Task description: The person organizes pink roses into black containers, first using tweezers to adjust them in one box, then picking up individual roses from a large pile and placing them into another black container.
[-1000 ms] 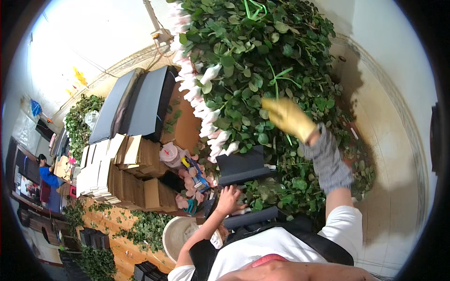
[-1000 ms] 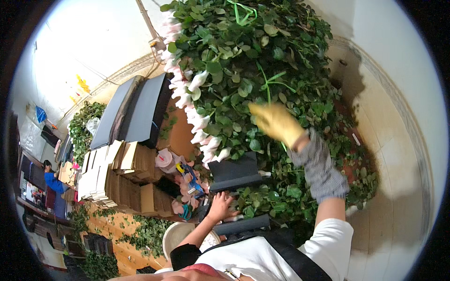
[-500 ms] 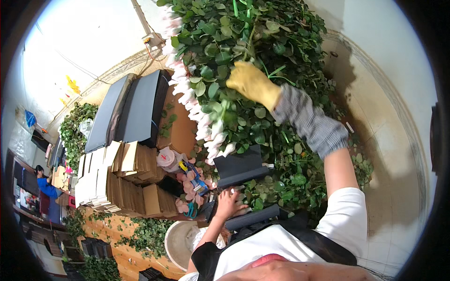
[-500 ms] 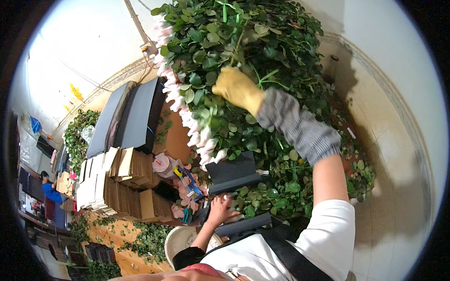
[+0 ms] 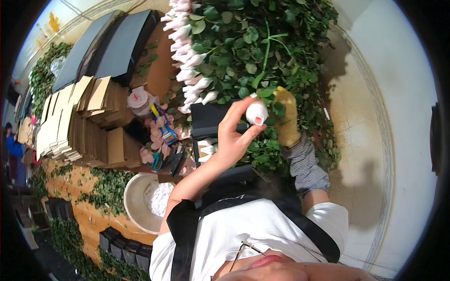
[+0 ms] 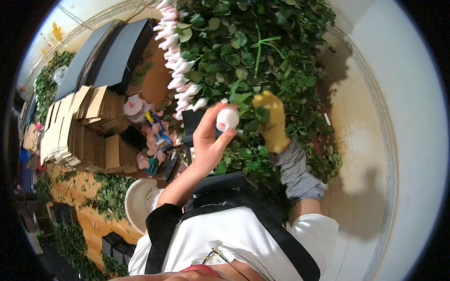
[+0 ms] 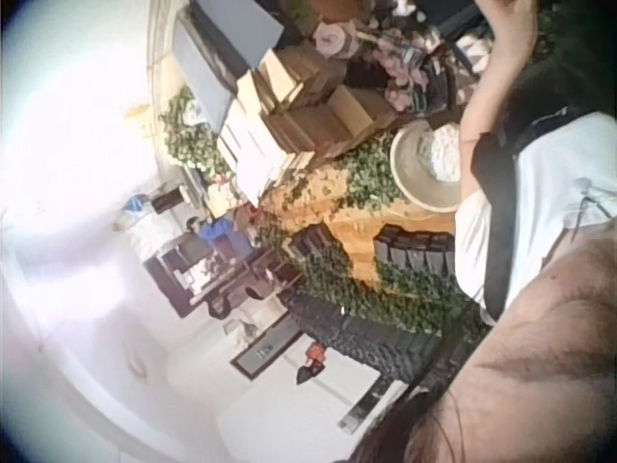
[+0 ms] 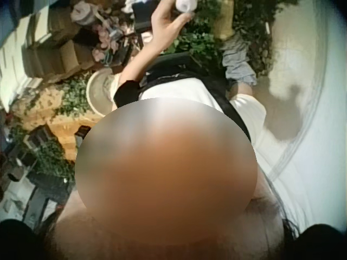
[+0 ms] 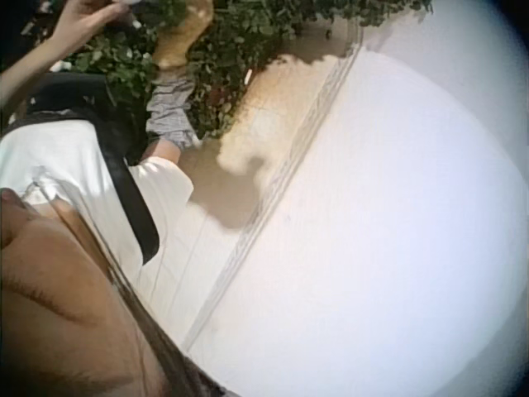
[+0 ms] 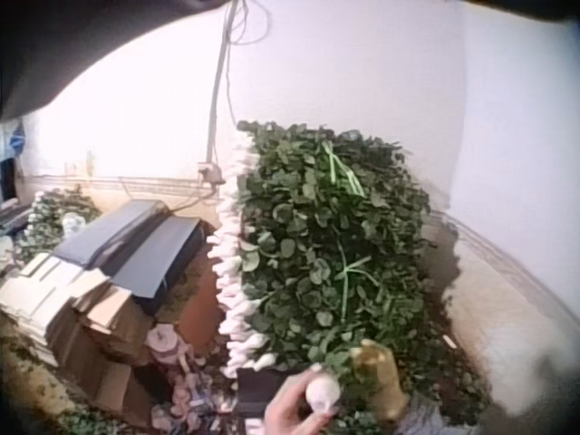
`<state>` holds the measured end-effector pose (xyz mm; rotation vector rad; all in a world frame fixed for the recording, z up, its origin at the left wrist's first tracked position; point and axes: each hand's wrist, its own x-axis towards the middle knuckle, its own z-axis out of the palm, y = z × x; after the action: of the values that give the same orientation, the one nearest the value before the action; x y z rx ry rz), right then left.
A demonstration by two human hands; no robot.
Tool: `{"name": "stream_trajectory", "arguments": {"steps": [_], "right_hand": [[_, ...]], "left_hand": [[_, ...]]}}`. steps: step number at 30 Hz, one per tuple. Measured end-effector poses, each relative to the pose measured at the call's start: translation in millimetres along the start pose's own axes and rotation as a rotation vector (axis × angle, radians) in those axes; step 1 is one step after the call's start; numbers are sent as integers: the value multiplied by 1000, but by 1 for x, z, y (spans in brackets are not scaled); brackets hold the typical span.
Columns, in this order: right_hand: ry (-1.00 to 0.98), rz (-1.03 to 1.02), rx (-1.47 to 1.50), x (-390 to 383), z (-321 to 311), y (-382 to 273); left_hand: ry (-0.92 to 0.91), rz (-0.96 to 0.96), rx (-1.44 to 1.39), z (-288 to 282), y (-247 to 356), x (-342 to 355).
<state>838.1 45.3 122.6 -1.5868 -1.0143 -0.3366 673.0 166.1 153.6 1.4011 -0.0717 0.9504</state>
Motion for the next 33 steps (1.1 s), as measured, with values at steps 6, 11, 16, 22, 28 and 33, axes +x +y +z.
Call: {"name": "stream_trajectory", "arguments": {"steps": [6,11,16,22,28,33], "right_hand": [[-298,-371,-382,3,-22,-12],[-379,-351,-493,2,-35,-9],[-320,-298,-612,0,-38,-5],[-450,-388,-494,14,-49,-7],[236,-117,-566,-41,-132,-67],[310,1383,-1522,-249,-309,-33]], "left_hand": [[-71,134,300,7,3,-8],[-124,117,245,8,11,-11],[-159,145,262,8,16,-9],[-224,185,294,6,16,-8],[-226,-67,387,-44,-8,-25],[-533,-552,563,-112,-85,-75]]}}
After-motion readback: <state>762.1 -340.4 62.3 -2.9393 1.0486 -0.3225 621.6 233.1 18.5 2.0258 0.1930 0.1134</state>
